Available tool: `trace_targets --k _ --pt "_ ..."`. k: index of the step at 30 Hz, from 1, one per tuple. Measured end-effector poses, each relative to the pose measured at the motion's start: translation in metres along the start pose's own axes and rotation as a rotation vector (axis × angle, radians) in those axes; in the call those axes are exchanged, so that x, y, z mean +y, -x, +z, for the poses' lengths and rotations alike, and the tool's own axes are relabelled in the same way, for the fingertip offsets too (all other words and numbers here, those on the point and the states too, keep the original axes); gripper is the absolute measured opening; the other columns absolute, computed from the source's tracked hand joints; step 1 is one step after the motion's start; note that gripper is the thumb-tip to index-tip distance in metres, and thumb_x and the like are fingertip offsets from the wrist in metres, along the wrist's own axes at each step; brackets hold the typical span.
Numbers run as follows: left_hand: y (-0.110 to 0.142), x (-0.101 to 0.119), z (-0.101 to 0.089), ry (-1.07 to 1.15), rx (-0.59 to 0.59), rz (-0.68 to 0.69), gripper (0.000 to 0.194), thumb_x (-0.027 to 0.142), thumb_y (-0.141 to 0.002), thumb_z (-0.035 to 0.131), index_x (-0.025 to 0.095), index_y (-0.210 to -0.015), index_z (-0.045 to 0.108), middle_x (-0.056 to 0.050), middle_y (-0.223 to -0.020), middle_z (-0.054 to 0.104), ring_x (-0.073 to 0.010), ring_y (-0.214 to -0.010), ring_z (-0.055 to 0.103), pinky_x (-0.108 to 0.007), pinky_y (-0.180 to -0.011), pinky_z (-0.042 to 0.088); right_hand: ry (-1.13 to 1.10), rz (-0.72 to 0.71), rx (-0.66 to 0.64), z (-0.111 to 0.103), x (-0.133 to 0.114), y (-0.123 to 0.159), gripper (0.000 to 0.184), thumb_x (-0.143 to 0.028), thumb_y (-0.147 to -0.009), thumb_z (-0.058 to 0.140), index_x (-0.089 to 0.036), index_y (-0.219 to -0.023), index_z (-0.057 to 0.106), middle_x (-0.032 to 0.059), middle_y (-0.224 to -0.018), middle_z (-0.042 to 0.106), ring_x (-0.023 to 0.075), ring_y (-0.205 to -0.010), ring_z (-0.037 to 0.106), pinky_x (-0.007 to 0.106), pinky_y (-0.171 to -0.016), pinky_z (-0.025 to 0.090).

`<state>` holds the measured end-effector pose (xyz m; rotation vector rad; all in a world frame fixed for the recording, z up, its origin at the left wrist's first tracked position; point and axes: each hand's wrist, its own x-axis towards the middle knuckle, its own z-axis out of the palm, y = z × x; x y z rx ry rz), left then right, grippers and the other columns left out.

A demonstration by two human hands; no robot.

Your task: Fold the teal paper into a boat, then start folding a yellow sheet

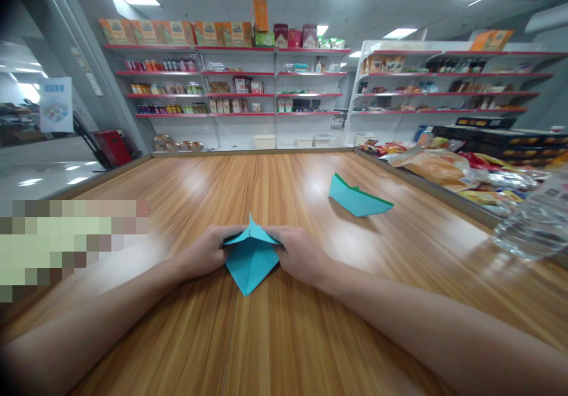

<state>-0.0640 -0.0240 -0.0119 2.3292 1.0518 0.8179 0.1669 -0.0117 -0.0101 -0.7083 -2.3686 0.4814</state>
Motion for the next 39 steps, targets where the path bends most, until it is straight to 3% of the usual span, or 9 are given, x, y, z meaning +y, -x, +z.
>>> trace_targets --k 3,9,16,20,23,27,32,35,39 --pt "0.000 0.002 0.003 -0.024 0.027 0.017 0.053 0.005 -0.081 0.047 0.024 -0.130 0.054 -0.005 -0.115 0.067 -0.0230 -0.099 0.065 -0.032 -0.082 0.050 0.023 -0.016 0.024 0.000 0.002 0.000 0.049 -0.006 -0.086 0.047 -0.028 -0.130 0.053 0.0023 -0.123 0.062 0.0203 -0.109 0.060 0.037 -0.095 0.048" --pt "0.000 -0.003 0.003 -0.047 0.031 0.010 0.065 -0.004 -0.071 0.045 0.024 -0.129 0.054 -0.004 -0.121 0.064 -0.0231 -0.110 0.060 -0.033 -0.090 0.047 0.082 -0.023 0.010 0.000 0.003 -0.001 0.044 -0.008 -0.087 0.048 -0.029 -0.125 0.056 0.0013 -0.115 0.066 0.0208 -0.104 0.063 0.038 -0.092 0.051" --pt "-0.002 0.003 0.012 -0.170 0.065 0.091 0.049 0.001 -0.076 0.047 0.020 -0.120 0.057 -0.008 -0.120 0.063 -0.0237 -0.107 0.060 -0.036 -0.090 0.048 0.147 -0.142 0.282 0.009 0.001 0.001 0.052 -0.019 -0.087 0.057 -0.021 -0.136 0.042 0.0097 -0.126 0.059 0.0227 -0.113 0.058 0.040 -0.095 0.050" --pt "-0.001 0.010 0.017 -0.185 0.126 0.098 0.042 0.001 -0.075 0.046 0.016 -0.112 0.058 -0.012 -0.115 0.063 -0.0245 -0.107 0.058 -0.039 -0.092 0.045 0.141 -0.256 0.352 0.008 -0.009 -0.001 0.035 -0.016 -0.089 0.054 -0.021 -0.123 0.051 0.0082 -0.119 0.062 0.0189 -0.110 0.060 0.034 -0.095 0.051" --pt "0.002 0.016 0.017 -0.025 0.166 0.072 0.032 0.005 -0.076 0.050 0.016 -0.104 0.058 -0.009 -0.107 0.064 -0.0222 -0.098 0.060 -0.036 -0.087 0.048 0.154 -0.301 0.327 0.005 -0.012 -0.001 0.029 -0.009 -0.091 0.047 -0.019 -0.116 0.056 0.0083 -0.115 0.064 0.0163 -0.106 0.062 0.031 -0.092 0.053" --pt "0.003 0.021 0.013 0.384 0.180 0.034 0.019 0.016 -0.080 0.056 0.016 -0.099 0.058 -0.008 -0.103 0.063 -0.0213 -0.097 0.059 -0.036 -0.089 0.045 0.157 -0.326 0.304 0.002 -0.015 0.001 0.029 -0.008 -0.091 0.044 -0.018 -0.116 0.056 0.0094 -0.116 0.064 0.0169 -0.108 0.061 0.032 -0.092 0.053" --pt "0.002 0.023 0.006 1.000 0.023 -0.033 0.030 0.039 -0.074 0.065 0.015 -0.089 0.058 -0.012 -0.102 0.063 -0.0245 -0.090 0.059 -0.037 -0.082 0.045 0.156 -0.340 0.259 0.001 -0.020 0.002 0.030 -0.009 -0.091 0.042 -0.018 -0.118 0.053 0.0108 -0.118 0.063 0.0191 -0.112 0.058 0.036 -0.093 0.052" --pt "0.001 0.022 0.006 1.042 0.047 -0.125 0.029 0.042 -0.077 0.064 0.015 -0.074 0.056 -0.010 -0.097 0.061 -0.0200 -0.082 0.057 -0.031 -0.073 0.044 0.182 -0.420 0.200 0.000 -0.021 0.001 0.025 -0.008 -0.089 0.044 -0.017 -0.108 0.056 0.0102 -0.106 0.066 0.0198 -0.100 0.062 0.035 -0.083 0.054" --pt "0.001 0.016 0.008 0.876 0.088 -0.103 0.032 0.042 -0.079 0.065 0.014 -0.068 0.053 -0.004 -0.085 0.055 -0.0133 -0.072 0.049 -0.025 -0.065 0.038 0.225 -0.444 0.129 0.000 -0.020 0.002 0.023 -0.007 -0.084 0.046 -0.017 -0.102 0.056 0.0089 -0.094 0.064 0.0197 -0.083 0.060 0.033 -0.071 0.051"
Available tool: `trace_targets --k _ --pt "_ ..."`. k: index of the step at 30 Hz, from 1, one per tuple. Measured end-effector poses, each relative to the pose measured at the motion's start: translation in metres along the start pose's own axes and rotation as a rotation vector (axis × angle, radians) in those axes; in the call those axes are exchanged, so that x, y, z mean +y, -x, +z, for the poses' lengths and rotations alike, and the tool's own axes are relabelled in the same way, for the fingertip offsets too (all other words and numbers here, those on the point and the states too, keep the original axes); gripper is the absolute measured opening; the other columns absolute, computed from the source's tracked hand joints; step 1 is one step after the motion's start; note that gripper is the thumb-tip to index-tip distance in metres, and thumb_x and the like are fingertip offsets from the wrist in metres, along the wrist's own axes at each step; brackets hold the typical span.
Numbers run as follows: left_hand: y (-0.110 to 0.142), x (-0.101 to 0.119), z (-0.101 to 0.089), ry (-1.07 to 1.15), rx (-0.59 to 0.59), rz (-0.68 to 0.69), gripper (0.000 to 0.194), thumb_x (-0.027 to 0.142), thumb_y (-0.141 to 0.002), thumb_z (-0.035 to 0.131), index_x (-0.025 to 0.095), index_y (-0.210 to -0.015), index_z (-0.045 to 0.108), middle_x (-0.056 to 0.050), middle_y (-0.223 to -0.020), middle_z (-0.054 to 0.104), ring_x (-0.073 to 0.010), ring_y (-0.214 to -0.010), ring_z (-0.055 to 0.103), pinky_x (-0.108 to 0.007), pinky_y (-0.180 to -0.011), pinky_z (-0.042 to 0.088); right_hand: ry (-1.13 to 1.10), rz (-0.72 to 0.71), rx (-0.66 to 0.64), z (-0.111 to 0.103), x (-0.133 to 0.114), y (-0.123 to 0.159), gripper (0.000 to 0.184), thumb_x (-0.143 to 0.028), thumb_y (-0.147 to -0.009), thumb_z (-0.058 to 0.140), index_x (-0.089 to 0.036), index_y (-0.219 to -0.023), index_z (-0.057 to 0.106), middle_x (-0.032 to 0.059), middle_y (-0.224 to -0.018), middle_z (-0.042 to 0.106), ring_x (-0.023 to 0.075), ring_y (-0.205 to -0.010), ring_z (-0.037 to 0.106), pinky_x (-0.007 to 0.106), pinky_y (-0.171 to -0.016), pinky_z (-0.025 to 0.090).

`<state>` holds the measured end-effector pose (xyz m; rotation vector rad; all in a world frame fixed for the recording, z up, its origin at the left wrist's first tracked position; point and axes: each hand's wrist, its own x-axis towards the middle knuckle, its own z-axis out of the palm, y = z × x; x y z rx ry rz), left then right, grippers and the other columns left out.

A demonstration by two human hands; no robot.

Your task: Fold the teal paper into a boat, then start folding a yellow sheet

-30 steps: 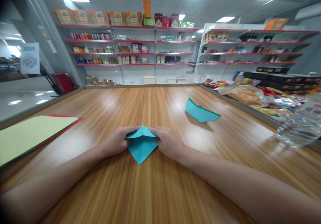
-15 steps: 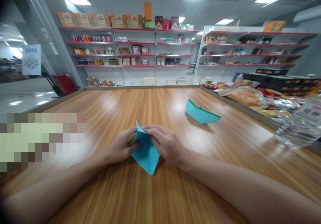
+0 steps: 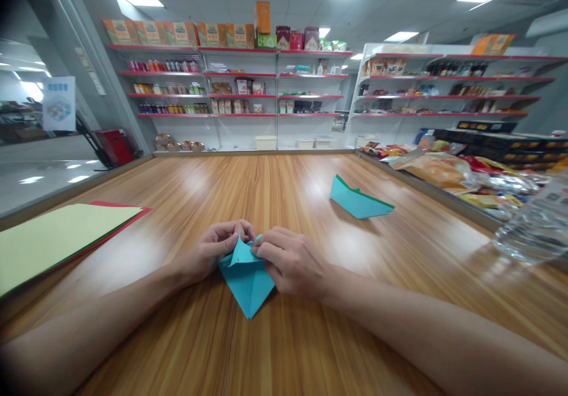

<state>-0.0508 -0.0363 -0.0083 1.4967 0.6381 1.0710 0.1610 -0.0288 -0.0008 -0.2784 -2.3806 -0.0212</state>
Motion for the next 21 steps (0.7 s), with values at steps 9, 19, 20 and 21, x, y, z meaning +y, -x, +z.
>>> trace_targets --k 9,19,20,21 --pt "0.0014 -0.0051 -0.0030 -0.006 0.006 -0.025 0.035 0.047 -0.081 0.061 0.014 -0.071 0.052 0.002 -0.065 0.043 -0.0099 -0.058 0.038 -0.023 -0.054 0.028 0.083 -0.014 -0.079 -0.0011 0.0022 0.0020 0.037 -0.011 -0.089 0.041 -0.020 -0.123 0.052 0.0063 -0.086 0.056 0.0175 -0.074 0.051 0.029 -0.062 0.045" --pt "0.0025 0.0006 0.0047 -0.145 -0.062 -0.021 0.038 0.048 -0.080 0.062 0.014 -0.067 0.051 0.002 -0.062 0.043 -0.0096 -0.059 0.039 -0.021 -0.053 0.028 -0.051 -0.039 -0.137 -0.0049 -0.0049 -0.0033 0.024 -0.005 -0.076 0.045 -0.017 -0.088 0.062 0.0115 -0.102 0.054 0.0209 -0.090 0.052 0.036 -0.076 0.049" --pt "0.0027 0.0014 0.0059 -0.173 -0.062 -0.026 0.038 0.048 -0.080 0.062 0.014 -0.067 0.051 0.002 -0.062 0.044 -0.0096 -0.059 0.039 -0.021 -0.052 0.029 -0.052 -0.027 -0.130 -0.0045 -0.0052 -0.0027 0.022 -0.006 -0.077 0.046 -0.017 -0.087 0.062 0.0115 -0.102 0.054 0.0213 -0.091 0.053 0.037 -0.077 0.049" --pt "0.0029 0.0022 0.0066 -0.193 -0.049 -0.025 0.037 0.048 -0.080 0.062 0.014 -0.069 0.053 0.002 -0.063 0.046 -0.0099 -0.059 0.042 -0.021 -0.053 0.030 -0.048 -0.011 -0.109 -0.0038 -0.0050 -0.0018 0.020 -0.007 -0.078 0.047 -0.017 -0.086 0.062 0.0114 -0.102 0.054 0.0216 -0.091 0.053 0.038 -0.078 0.049"
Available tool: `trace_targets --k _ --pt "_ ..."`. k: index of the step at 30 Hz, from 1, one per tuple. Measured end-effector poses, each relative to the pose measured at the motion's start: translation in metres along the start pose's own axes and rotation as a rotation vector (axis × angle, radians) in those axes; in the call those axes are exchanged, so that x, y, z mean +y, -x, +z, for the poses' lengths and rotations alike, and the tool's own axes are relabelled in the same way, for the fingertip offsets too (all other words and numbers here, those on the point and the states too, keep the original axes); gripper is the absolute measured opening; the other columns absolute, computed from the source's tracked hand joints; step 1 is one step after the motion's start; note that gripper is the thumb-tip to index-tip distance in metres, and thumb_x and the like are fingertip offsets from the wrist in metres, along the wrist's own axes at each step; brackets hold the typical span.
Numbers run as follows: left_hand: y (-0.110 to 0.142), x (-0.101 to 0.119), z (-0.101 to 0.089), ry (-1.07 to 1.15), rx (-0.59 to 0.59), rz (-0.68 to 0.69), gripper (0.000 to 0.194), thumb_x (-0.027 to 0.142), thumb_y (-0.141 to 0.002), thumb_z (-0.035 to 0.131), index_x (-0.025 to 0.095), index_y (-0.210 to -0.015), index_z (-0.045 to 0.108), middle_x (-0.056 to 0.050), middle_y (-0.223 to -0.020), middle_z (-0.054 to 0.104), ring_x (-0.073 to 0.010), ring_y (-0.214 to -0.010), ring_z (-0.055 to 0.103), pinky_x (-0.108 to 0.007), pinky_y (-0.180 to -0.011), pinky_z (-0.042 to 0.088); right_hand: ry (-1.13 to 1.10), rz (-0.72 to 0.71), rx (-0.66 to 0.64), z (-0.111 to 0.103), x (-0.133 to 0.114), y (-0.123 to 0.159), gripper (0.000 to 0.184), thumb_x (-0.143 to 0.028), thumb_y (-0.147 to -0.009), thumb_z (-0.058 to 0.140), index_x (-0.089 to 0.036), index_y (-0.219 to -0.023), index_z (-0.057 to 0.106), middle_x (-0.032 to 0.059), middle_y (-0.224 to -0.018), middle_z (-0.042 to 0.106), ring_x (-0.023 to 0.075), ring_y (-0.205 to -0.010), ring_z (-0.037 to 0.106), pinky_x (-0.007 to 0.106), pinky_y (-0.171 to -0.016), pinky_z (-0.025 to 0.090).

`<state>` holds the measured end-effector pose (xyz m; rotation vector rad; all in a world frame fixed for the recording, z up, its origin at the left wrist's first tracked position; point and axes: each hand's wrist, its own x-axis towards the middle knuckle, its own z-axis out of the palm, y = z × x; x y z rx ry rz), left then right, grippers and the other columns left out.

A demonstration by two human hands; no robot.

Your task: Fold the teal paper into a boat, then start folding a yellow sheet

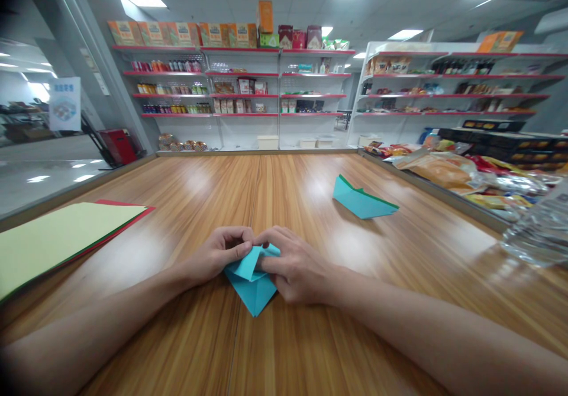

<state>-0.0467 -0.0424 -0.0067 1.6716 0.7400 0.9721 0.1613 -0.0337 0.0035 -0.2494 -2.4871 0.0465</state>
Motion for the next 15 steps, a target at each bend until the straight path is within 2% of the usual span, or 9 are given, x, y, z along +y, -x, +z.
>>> trace_targets --k 2,4,5,7,9,11,13,15 --pt "0.000 0.001 -0.001 -0.037 0.071 0.041 0.034 0.048 -0.082 0.060 0.014 -0.083 0.059 -0.001 -0.073 0.054 -0.0119 -0.065 0.050 -0.022 -0.057 0.038 0.005 0.030 0.064 0.003 0.002 0.002 0.016 -0.010 -0.082 0.049 -0.018 -0.085 0.063 0.0111 -0.101 0.055 0.0217 -0.091 0.054 0.037 -0.077 0.050" --pt "0.001 0.000 -0.004 -0.152 0.134 0.155 0.038 0.048 -0.084 0.059 0.016 -0.104 0.061 -0.007 -0.097 0.061 -0.0182 -0.085 0.058 -0.028 -0.073 0.046 -0.005 0.069 0.124 0.006 0.006 0.004 0.013 -0.014 -0.086 0.051 -0.018 -0.085 0.063 0.0106 -0.100 0.057 0.0210 -0.091 0.055 0.035 -0.075 0.050" --pt "0.001 -0.001 -0.006 -0.248 0.133 0.231 0.043 0.049 -0.082 0.061 0.018 -0.112 0.060 -0.010 -0.109 0.060 -0.0219 -0.098 0.057 -0.033 -0.082 0.047 -0.014 0.097 0.147 0.007 0.008 0.004 0.012 -0.016 -0.087 0.052 -0.018 -0.086 0.063 0.0102 -0.100 0.057 0.0205 -0.091 0.056 0.034 -0.075 0.050" --pt "0.001 -0.004 -0.009 -0.472 0.060 0.380 0.051 0.043 -0.079 0.067 0.020 -0.122 0.058 -0.012 -0.125 0.055 -0.0263 -0.115 0.051 -0.038 -0.097 0.042 -0.020 0.171 0.190 0.009 0.012 0.005 0.009 -0.020 -0.089 0.054 -0.018 -0.087 0.063 0.0090 -0.097 0.059 0.0192 -0.088 0.058 0.032 -0.074 0.051" --pt "0.001 -0.008 -0.010 -0.632 -0.002 0.472 0.046 0.029 -0.085 0.062 0.021 -0.130 0.052 -0.011 -0.130 0.054 -0.0241 -0.120 0.050 -0.038 -0.100 0.042 0.012 0.254 0.248 0.011 0.014 0.006 0.007 -0.024 -0.087 0.058 -0.018 -0.085 0.061 0.0078 -0.092 0.059 0.0186 -0.084 0.059 0.032 -0.073 0.051" --pt "0.000 -0.011 -0.009 -0.718 0.003 0.502 0.041 0.016 -0.092 0.047 0.022 -0.133 0.048 -0.010 -0.128 0.057 -0.0200 -0.117 0.054 -0.036 -0.097 0.045 0.047 0.332 0.342 0.012 0.015 0.007 0.011 -0.027 -0.085 0.062 -0.018 -0.089 0.057 0.0067 -0.090 0.058 0.0191 -0.082 0.059 0.033 -0.072 0.053" --pt "0.001 -0.013 -0.007 -0.761 0.027 0.497 0.041 0.012 -0.093 0.040 0.022 -0.132 0.049 -0.009 -0.123 0.061 -0.0182 -0.112 0.058 -0.033 -0.093 0.048 0.034 0.382 0.433 0.011 0.014 0.008 0.027 -0.029 -0.083 0.064 -0.020 -0.105 0.053 0.0082 -0.099 0.057 0.0201 -0.086 0.059 0.036 -0.074 0.054" --pt "0.001 -0.013 -0.007 -0.788 0.038 0.493 0.040 0.012 -0.093 0.040 0.022 -0.130 0.051 -0.009 -0.118 0.065 -0.0178 -0.107 0.061 -0.032 -0.089 0.051 0.016 0.344 0.450 0.009 0.014 0.007 0.039 -0.026 -0.085 0.061 -0.022 -0.121 0.047 0.0105 -0.112 0.055 0.0211 -0.094 0.059 0.038 -0.079 0.055"
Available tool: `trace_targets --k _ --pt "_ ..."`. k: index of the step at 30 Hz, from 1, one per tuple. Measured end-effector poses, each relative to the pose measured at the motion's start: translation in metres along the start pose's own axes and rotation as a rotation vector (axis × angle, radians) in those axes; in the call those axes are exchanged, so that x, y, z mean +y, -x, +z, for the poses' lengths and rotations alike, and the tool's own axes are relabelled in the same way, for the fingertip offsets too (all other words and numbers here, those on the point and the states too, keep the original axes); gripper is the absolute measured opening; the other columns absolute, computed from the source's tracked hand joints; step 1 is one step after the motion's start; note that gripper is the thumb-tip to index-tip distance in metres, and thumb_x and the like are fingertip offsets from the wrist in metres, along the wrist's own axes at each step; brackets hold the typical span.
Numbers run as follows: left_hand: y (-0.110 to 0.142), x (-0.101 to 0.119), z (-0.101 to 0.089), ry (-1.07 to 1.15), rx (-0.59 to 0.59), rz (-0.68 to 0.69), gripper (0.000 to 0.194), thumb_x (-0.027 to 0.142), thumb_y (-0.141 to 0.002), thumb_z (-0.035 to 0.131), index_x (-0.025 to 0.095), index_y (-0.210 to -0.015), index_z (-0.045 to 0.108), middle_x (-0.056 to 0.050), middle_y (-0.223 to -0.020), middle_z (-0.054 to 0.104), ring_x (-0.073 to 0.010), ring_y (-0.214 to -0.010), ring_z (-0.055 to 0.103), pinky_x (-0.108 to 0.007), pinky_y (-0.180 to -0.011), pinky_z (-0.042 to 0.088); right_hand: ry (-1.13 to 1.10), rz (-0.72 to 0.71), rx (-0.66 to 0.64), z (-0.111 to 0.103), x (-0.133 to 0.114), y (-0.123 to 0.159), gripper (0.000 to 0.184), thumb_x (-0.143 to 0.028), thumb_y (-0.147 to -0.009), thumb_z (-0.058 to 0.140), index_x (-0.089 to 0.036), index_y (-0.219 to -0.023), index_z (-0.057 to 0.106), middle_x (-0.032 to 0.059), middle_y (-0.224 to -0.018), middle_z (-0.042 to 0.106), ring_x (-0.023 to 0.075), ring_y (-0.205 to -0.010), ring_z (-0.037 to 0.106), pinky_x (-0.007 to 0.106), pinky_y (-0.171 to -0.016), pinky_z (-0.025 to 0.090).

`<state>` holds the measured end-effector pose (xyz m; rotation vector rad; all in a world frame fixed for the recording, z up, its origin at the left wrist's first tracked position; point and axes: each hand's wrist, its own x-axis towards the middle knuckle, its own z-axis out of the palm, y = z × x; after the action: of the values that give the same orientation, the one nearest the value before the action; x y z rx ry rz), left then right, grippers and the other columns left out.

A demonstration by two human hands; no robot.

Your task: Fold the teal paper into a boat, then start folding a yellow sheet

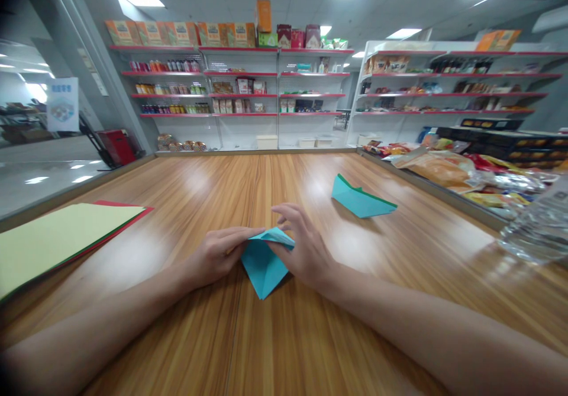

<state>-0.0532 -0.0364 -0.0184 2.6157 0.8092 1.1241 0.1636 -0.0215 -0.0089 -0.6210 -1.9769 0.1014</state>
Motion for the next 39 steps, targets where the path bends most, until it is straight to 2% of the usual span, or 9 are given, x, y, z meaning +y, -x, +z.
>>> trace_targets --k 5,13,20,26,28,31,34,36,39 --pt "0.001 -0.003 0.002 -0.018 0.020 -0.033 0.039 0.011 -0.091 0.043 0.022 -0.127 0.054 -0.007 -0.117 0.066 -0.0175 -0.106 0.063 -0.031 -0.090 0.051 -0.007 -0.221 -0.121 -0.004 -0.001 -0.004 0.024 -0.012 -0.088 0.053 -0.024 -0.107 0.064 0.0049 -0.093 0.069 0.0198 -0.090 0.062 0.036 -0.077 0.054" --pt "0.002 -0.012 0.003 0.022 -0.137 0.001 0.054 0.000 -0.083 0.039 0.020 -0.131 0.052 -0.007 -0.133 0.055 -0.0179 -0.125 0.049 -0.035 -0.106 0.041 -0.056 -0.293 -0.283 0.000 0.005 0.001 0.025 -0.010 -0.089 0.050 -0.018 -0.107 0.066 0.0069 -0.104 0.070 0.0180 -0.100 0.065 0.034 -0.087 0.054" --pt "0.003 -0.012 0.000 -0.067 -0.228 -0.040 0.060 -0.003 -0.070 0.043 0.015 -0.124 0.060 -0.011 -0.133 0.054 -0.0232 -0.129 0.044 -0.041 -0.110 0.036 -0.057 -0.258 -0.605 -0.004 -0.003 -0.002 0.013 -0.023 -0.086 0.059 -0.019 -0.094 0.069 0.0055 -0.091 0.072 0.0206 -0.101 0.064 0.035 -0.089 0.052" --pt "-0.001 -0.005 0.000 -0.112 -0.221 -0.116 0.040 0.010 -0.083 0.045 0.014 -0.118 0.063 -0.010 -0.128 0.059 -0.0228 -0.127 0.046 -0.039 -0.110 0.035 -0.045 -0.058 -0.554 0.004 -0.002 0.002 0.016 -0.022 -0.089 0.056 -0.021 -0.098 0.069 0.0048 -0.100 0.070 0.0194 -0.105 0.061 0.037 -0.098 0.045" --pt "-0.001 -0.004 0.001 -0.162 -0.215 -0.161 0.036 0.020 -0.087 0.047 0.011 -0.119 0.062 -0.014 -0.129 0.058 -0.0247 -0.128 0.045 -0.039 -0.110 0.035 0.072 0.108 -0.470 0.006 0.000 0.005 0.034 -0.029 -0.082 0.064 -0.018 -0.115 0.062 0.0104 -0.118 0.063 0.0248 -0.114 0.055 0.042 -0.099 0.042" --pt "0.000 -0.002 0.002 -0.247 -0.174 -0.255 0.045 0.032 -0.088 0.051 0.007 -0.124 0.056 -0.020 -0.136 0.048 -0.0303 -0.130 0.040 -0.045 -0.109 0.033 0.230 0.315 -0.414 0.007 0.004 0.007 0.065 -0.040 -0.076 0.069 -0.011 -0.130 0.048 0.0185 -0.127 0.054 0.0326 -0.117 0.050 0.050 -0.096 0.042" --pt "-0.001 -0.003 0.003 -0.205 -0.117 -0.325 0.056 0.036 -0.084 0.058 0.008 -0.131 0.049 -0.020 -0.135 0.049 -0.0323 -0.128 0.042 -0.048 -0.107 0.034 0.203 0.338 -0.440 0.006 0.012 0.007 0.057 -0.041 -0.077 0.067 -0.013 -0.124 0.051 0.0158 -0.120 0.058 0.0308 -0.112 0.053 0.050 -0.096 0.041" --pt "-0.002 -0.006 0.004 -0.093 -0.054 -0.387 0.063 0.035 -0.078 0.066 0.010 -0.133 0.047 -0.019 -0.135 0.050 -0.0318 -0.126 0.044 -0.047 -0.106 0.034 0.120 0.366 -0.433 0.006 0.016 0.007 0.061 -0.040 -0.074 0.070 -0.014 -0.125 0.049 0.0150 -0.123 0.056 0.0298 -0.114 0.051 0.048 -0.098 0.040" --pt "-0.003 -0.015 0.003 0.219 0.143 -0.622 0.080 0.031 -0.070 0.074 0.011 -0.138 0.038 -0.020 -0.138 0.046 -0.0318 -0.119 0.050 -0.047 -0.099 0.041 -0.044 0.432 -0.380 0.007 0.015 0.008 0.079 -0.036 -0.068 0.076 -0.016 -0.134 0.039 0.0150 -0.132 0.048 0.0298 -0.122 0.046 0.048 -0.102 0.038"
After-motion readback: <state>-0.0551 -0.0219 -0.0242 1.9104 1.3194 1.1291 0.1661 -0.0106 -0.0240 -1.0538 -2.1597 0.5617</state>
